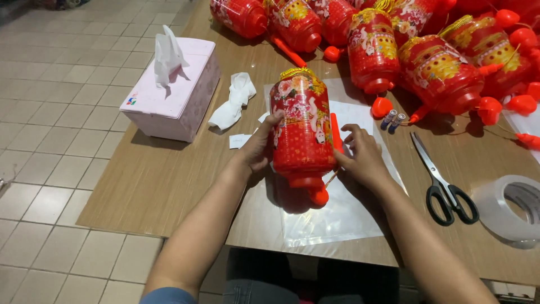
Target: Assembling decorative red lanterns by inserting batteries into the handles, attaching them to the lantern bodies, and cleaning them with tissues.
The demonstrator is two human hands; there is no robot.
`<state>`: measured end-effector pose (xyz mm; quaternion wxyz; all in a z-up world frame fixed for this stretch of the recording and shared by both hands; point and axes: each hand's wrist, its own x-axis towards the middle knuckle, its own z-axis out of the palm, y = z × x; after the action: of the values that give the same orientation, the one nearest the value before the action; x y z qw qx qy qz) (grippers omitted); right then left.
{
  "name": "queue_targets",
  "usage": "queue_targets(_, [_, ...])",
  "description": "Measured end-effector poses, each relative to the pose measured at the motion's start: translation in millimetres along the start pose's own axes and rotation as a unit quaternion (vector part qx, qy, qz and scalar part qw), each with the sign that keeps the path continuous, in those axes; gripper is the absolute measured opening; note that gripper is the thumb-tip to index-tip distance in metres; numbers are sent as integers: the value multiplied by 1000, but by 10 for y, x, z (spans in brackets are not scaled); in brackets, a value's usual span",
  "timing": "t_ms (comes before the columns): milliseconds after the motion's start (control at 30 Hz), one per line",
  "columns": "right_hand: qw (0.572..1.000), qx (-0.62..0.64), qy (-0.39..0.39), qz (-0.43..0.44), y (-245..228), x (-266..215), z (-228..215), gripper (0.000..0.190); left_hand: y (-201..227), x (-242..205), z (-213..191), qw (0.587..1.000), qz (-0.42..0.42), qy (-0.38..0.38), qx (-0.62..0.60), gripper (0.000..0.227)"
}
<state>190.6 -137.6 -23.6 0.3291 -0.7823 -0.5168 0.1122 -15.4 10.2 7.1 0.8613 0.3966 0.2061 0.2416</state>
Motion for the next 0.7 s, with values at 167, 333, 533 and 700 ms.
queue_targets(167, [999,33,2,-14,26,41,74,39,48,-133,91,999,3,-9,41,85])
queue_targets(333, [942,322,82,35,-200,-195,-24,28,73,-246,270,996,23,-32,79,97])
queue_targets(533, [848,497,140,118,-961,-694,-130,24,19,-506,535,997,-16,-30,67,100])
queue_targets(700, [858,497,53,121,-930,-858,-84,91,-12,-539,602,990,-32,-67,118,114])
